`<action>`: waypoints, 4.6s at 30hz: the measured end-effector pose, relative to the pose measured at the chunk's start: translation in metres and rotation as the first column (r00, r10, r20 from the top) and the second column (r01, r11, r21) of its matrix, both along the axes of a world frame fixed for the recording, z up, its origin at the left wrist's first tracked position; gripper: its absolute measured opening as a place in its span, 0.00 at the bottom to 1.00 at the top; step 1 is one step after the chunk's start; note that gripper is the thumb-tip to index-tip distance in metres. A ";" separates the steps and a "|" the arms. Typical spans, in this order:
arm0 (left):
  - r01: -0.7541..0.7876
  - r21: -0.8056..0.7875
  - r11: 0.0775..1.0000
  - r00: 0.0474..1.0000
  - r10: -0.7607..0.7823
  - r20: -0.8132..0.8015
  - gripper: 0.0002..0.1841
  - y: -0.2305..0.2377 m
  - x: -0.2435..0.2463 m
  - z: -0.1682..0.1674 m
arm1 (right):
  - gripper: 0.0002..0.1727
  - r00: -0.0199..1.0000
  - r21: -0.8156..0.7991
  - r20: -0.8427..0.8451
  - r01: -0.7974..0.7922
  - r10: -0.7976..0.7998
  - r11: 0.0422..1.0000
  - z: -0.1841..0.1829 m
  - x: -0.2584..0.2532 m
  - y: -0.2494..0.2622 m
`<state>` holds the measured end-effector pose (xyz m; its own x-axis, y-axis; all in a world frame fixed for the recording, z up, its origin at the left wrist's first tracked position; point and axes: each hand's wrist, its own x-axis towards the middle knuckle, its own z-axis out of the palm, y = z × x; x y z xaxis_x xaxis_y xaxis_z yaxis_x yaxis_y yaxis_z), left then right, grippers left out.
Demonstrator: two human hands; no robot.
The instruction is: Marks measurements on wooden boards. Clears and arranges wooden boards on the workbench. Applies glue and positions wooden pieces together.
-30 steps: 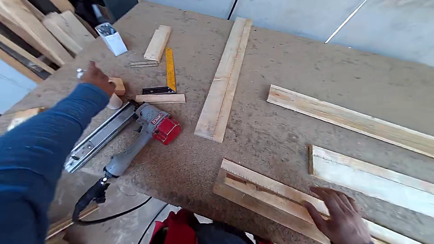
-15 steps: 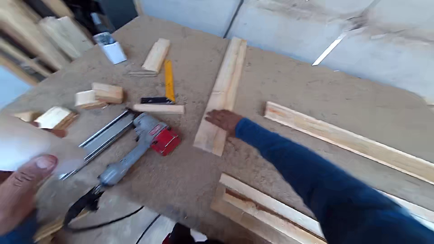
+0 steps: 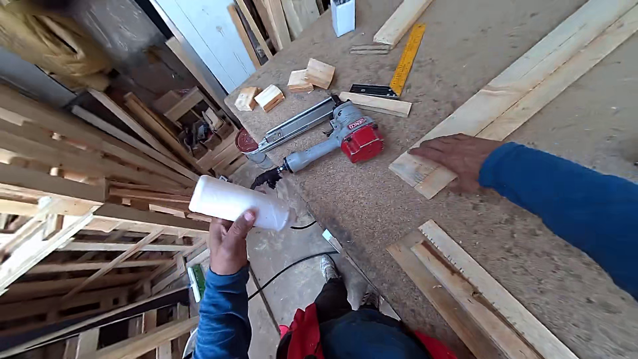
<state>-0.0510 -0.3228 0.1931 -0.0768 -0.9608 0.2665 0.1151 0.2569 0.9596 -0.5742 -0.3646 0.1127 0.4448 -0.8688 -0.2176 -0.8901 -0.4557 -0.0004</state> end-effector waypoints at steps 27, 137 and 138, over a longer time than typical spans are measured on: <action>0.022 -0.164 0.986 0.995 -0.005 0.101 0.32 0.004 -0.034 -0.008 | 0.60 0.837 -0.032 0.546 0.071 -0.041 0.997 -0.040 0.156 0.078; 0.888 -0.112 0.446 0.459 -0.849 0.262 0.27 -0.064 -0.110 -0.104 | 0.44 0.334 -0.261 0.484 0.937 -0.808 0.232 -0.076 0.162 0.309; 0.885 -0.112 0.452 0.465 -0.848 0.256 0.27 -0.065 -0.110 -0.104 | 0.44 0.329 -0.256 0.482 0.939 -0.812 0.229 -0.075 0.162 0.309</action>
